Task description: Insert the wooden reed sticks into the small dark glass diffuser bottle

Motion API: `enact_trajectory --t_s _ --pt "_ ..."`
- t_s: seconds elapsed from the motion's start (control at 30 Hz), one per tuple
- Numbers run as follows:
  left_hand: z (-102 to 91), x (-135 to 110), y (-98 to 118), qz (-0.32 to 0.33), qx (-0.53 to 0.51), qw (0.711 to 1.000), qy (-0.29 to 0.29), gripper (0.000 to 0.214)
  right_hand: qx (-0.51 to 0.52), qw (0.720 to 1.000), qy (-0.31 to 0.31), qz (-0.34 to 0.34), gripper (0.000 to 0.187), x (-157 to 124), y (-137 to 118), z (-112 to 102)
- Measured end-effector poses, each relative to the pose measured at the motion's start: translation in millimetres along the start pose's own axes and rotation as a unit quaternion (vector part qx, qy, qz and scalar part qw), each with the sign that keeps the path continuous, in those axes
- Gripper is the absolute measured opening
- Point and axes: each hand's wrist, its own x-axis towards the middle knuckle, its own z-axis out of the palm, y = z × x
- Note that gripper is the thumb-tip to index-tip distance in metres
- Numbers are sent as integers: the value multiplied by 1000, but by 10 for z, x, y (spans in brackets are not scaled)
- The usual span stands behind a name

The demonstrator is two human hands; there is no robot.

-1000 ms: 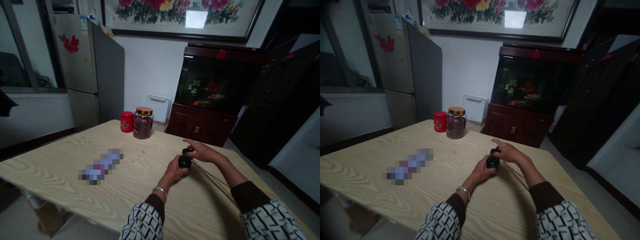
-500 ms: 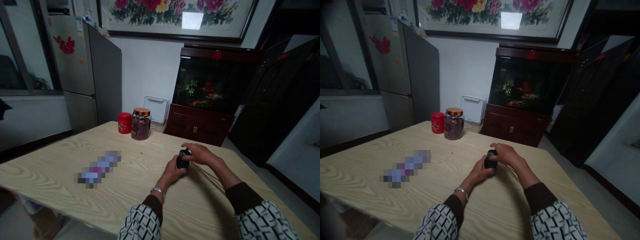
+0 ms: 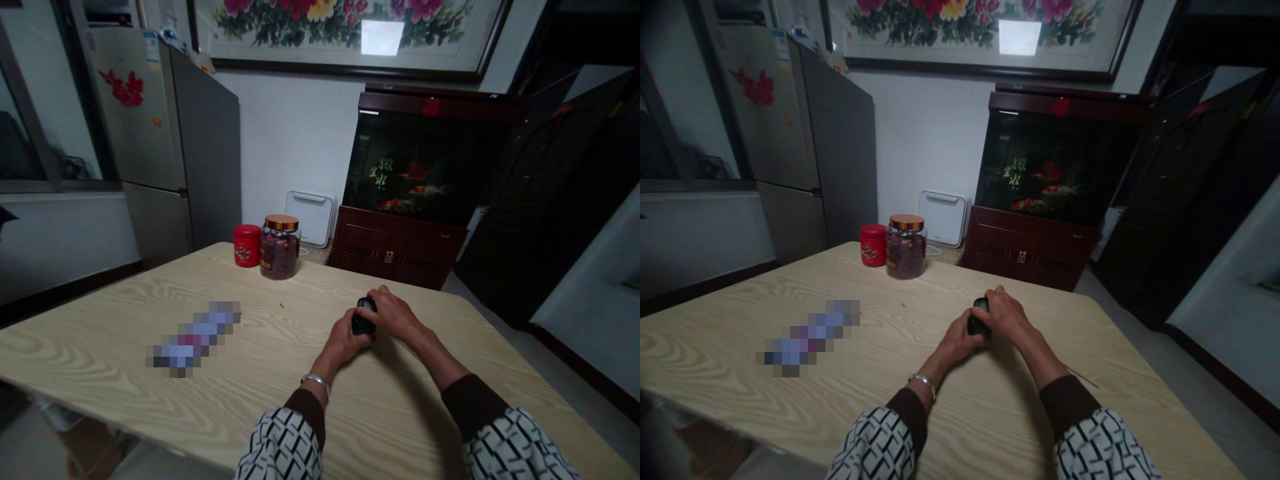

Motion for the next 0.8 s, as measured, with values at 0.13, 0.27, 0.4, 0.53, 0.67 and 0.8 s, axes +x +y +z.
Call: enact_trajectory --t_s 0.13,0.27,0.4,0.53,0.67,0.8 --pt "-3 -22 37 -1 -23 1000 -9 64 64 998 14 9 46 -70 44 51" --pt "-32 -18 45 4 -110 993 -42 84 224 974 22 -1 70 -120 217 272" --pt "-155 71 -29 -46 -238 968 69 72 417 908 31 -14 70 -135 334 604" --pt "-284 165 -134 -127 -269 933 202 41 482 874 63 18 56 -160 336 824" --pt "-270 188 -179 -147 -257 932 208 26 458 885 76 43 53 -263 273 854" --pt "-206 159 -124 -143 -243 940 189 18 459 885 76 35 53 -438 175 773"
